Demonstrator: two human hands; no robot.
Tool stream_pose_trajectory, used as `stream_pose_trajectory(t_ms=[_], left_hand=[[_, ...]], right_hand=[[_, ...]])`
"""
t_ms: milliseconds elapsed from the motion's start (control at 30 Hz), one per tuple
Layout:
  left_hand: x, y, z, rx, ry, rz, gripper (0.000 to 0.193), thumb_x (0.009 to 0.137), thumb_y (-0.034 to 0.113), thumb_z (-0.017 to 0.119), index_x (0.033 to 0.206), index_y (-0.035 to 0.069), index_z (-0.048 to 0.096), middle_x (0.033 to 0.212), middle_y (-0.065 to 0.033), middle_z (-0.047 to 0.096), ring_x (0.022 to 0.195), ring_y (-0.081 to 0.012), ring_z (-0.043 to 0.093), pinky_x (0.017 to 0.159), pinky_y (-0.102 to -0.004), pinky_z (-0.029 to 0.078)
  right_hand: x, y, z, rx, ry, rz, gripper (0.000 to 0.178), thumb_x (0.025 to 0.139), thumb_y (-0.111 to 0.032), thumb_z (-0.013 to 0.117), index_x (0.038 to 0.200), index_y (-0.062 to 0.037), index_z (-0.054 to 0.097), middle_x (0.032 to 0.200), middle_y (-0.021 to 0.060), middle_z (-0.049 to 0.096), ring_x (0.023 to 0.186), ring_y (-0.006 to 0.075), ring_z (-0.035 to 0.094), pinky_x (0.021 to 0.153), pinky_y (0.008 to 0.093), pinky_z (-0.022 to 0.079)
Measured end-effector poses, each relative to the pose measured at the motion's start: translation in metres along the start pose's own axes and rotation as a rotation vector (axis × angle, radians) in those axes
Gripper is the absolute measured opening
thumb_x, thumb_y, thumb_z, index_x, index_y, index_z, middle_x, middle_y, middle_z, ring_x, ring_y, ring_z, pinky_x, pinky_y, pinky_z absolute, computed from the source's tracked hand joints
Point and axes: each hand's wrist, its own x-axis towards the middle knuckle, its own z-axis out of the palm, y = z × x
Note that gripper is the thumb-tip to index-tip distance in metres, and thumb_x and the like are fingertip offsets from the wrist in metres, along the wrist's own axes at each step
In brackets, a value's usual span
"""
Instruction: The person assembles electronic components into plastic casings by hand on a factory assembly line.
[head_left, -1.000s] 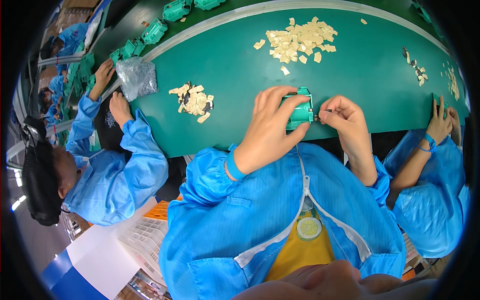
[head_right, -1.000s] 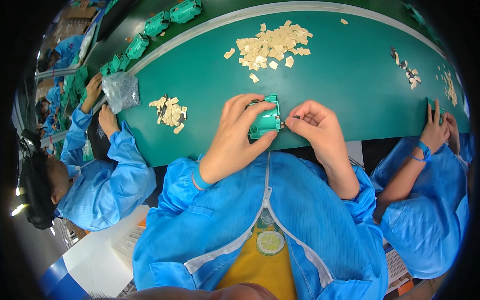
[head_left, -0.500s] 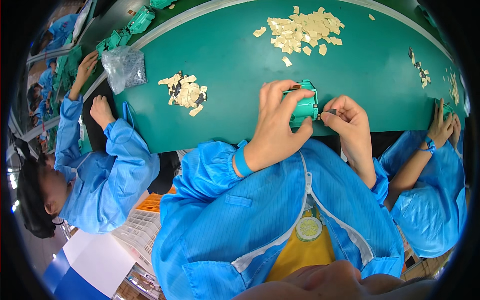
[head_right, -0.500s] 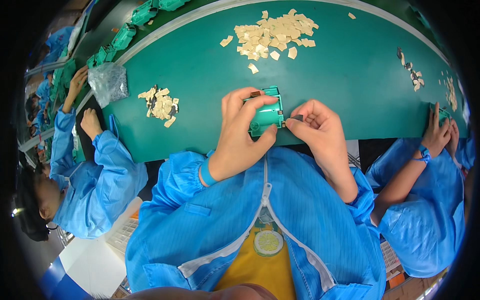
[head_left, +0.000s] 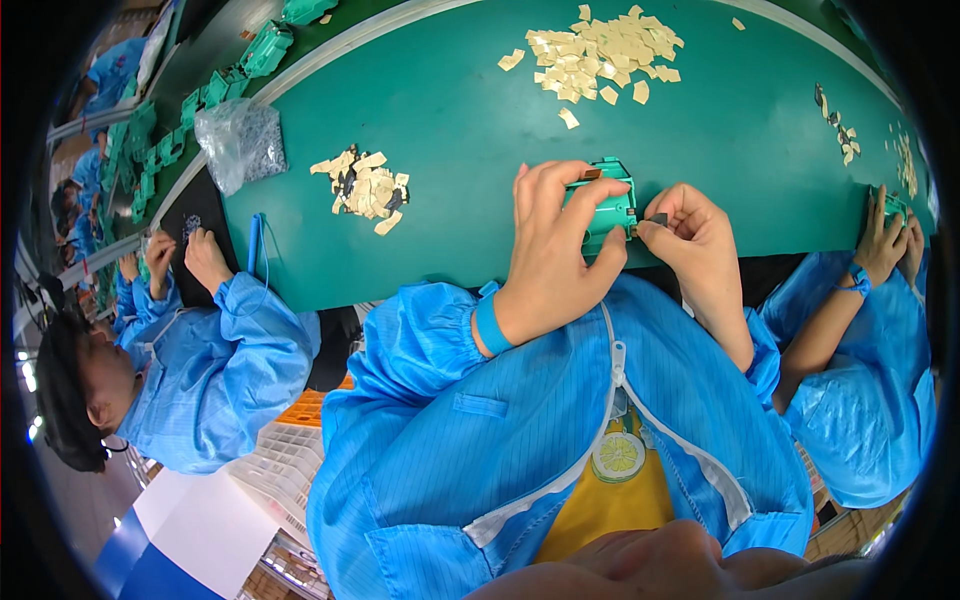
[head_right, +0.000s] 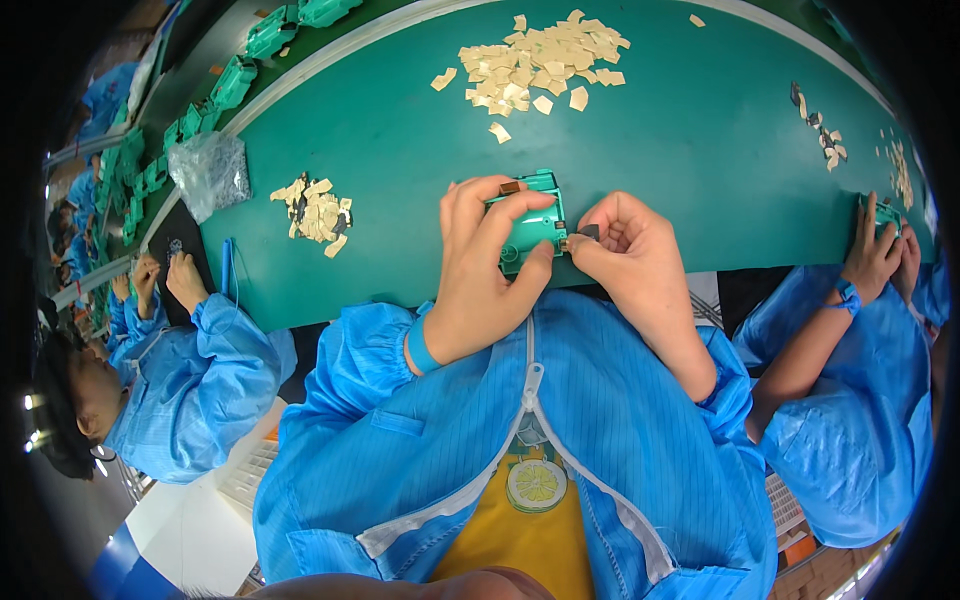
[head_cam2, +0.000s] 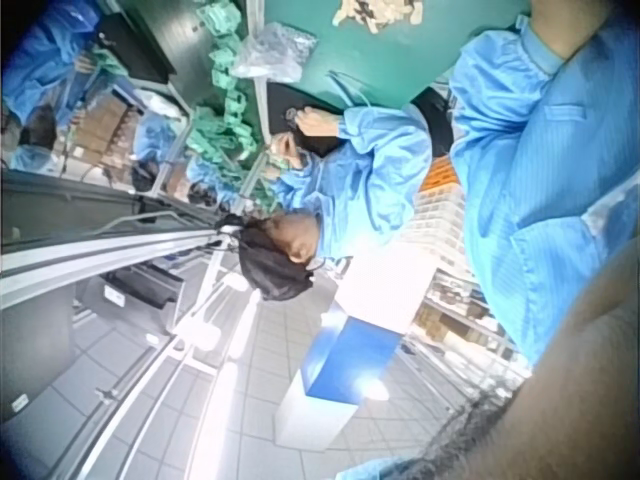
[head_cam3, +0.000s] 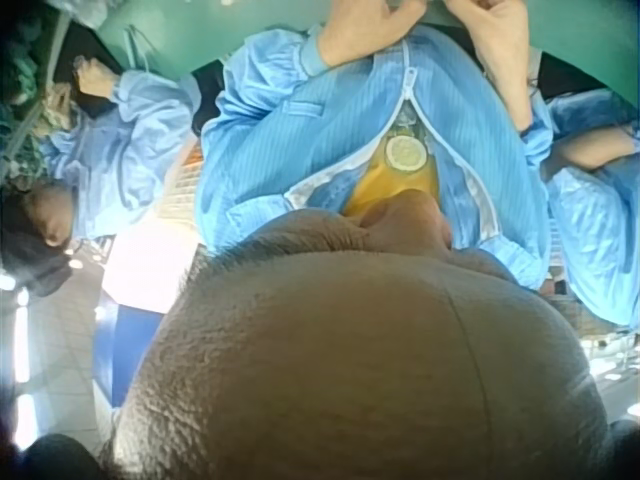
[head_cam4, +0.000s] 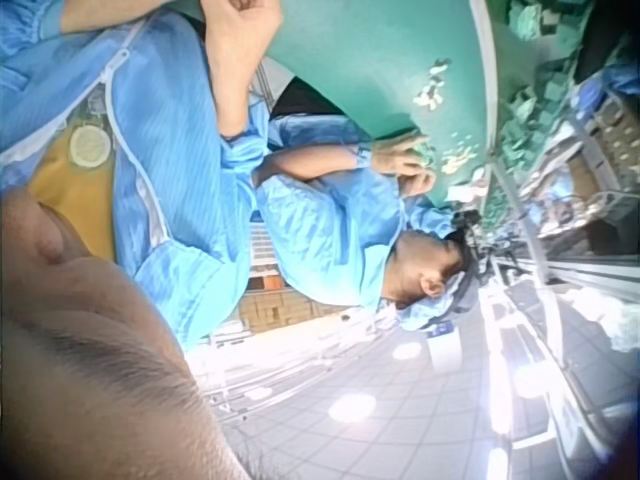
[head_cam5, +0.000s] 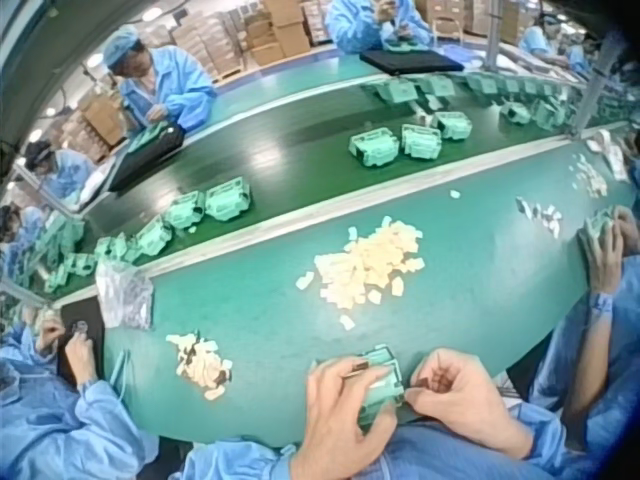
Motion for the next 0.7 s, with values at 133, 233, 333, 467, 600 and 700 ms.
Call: stream_pose_trajectory(t_ms=[133, 233, 333, 467, 600, 700], left_hand=[[-0.0004, 0.0002, 0.0011, 0.007, 0.012, -0.003, 0.041, 0.076, 0.01, 0.072, 0.117, 0.011, 0.064, 0.121, -0.0144, 0.051, 0.12, -0.038, 0.046, 0.11, -0.0632, 0.026], [0.0001, 0.0004, 0.0017, 0.001, 0.015, -0.001, 0.042, 0.076, 0.01, 0.073, 0.117, 0.011, 0.064, 0.121, -0.0143, 0.051, 0.119, -0.0377, 0.047, 0.11, -0.0629, 0.026], [0.0002, 0.0007, 0.001, 0.002, 0.017, -0.002, 0.042, 0.075, 0.01, 0.074, 0.117, 0.011, 0.064, 0.121, -0.0142, 0.052, 0.119, -0.0375, 0.047, 0.11, -0.0626, 0.026], [0.0013, 0.0029, -0.0002, 0.02, 0.0, 0.001, 0.044, 0.075, 0.004, 0.073, 0.118, 0.01, 0.064, 0.123, -0.0134, 0.052, 0.119, -0.0368, 0.046, 0.106, -0.0497, 0.034], [0.0009, 0.003, 0.0009, 0.013, 0.007, -0.011, 0.045, 0.075, 0.003, 0.074, 0.118, 0.01, 0.064, 0.123, -0.0132, 0.052, 0.119, -0.0365, 0.045, 0.104, -0.0464, 0.037], [0.0014, 0.0023, 0.0014, 0.019, 0.005, -0.003, 0.045, 0.075, 0.003, 0.074, 0.118, 0.011, 0.064, 0.123, -0.013, 0.052, 0.12, -0.0365, 0.045, 0.103, -0.0453, 0.038]], right_hand=[[0.001, 0.0027, -0.001, -0.016, -0.01, -0.006, 0.016, 0.085, 0.007, 0.066, 0.084, -0.0038, 0.054, 0.077, -0.0047, 0.055, 0.068, 0.0, 0.047, 0.058, 0.0191, 0.036], [0.001, 0.0024, -0.0008, -0.011, -0.005, -0.008, 0.015, 0.086, 0.007, 0.066, 0.084, -0.0036, 0.054, 0.077, -0.0049, 0.055, 0.068, 0.0, 0.047, 0.058, 0.0189, 0.036], [0.0008, 0.0027, -0.0002, -0.023, -0.004, -0.003, 0.015, 0.086, 0.007, 0.066, 0.085, -0.0035, 0.055, 0.077, -0.005, 0.055, 0.067, -0.0003, 0.047, 0.057, 0.0186, 0.037], [0.0011, 0.0047, -0.0005, -0.014, 0.006, -0.013, 0.015, 0.086, 0.007, 0.066, 0.085, -0.0034, 0.055, 0.077, -0.0051, 0.055, 0.066, -0.0006, 0.047, 0.056, 0.0184, 0.037], [0.0017, 0.0061, -0.0007, -0.025, 0.008, -0.02, 0.015, 0.086, 0.006, 0.066, 0.085, -0.0034, 0.055, 0.076, -0.0052, 0.055, 0.065, -0.0008, 0.047, 0.055, 0.0183, 0.036], [0.0015, 0.0044, -0.0027, -0.044, 0.005, -0.012, 0.015, 0.086, 0.005, 0.068, 0.085, -0.0034, 0.056, 0.075, -0.0053, 0.056, 0.064, -0.0008, 0.047, 0.055, 0.0183, 0.037]])
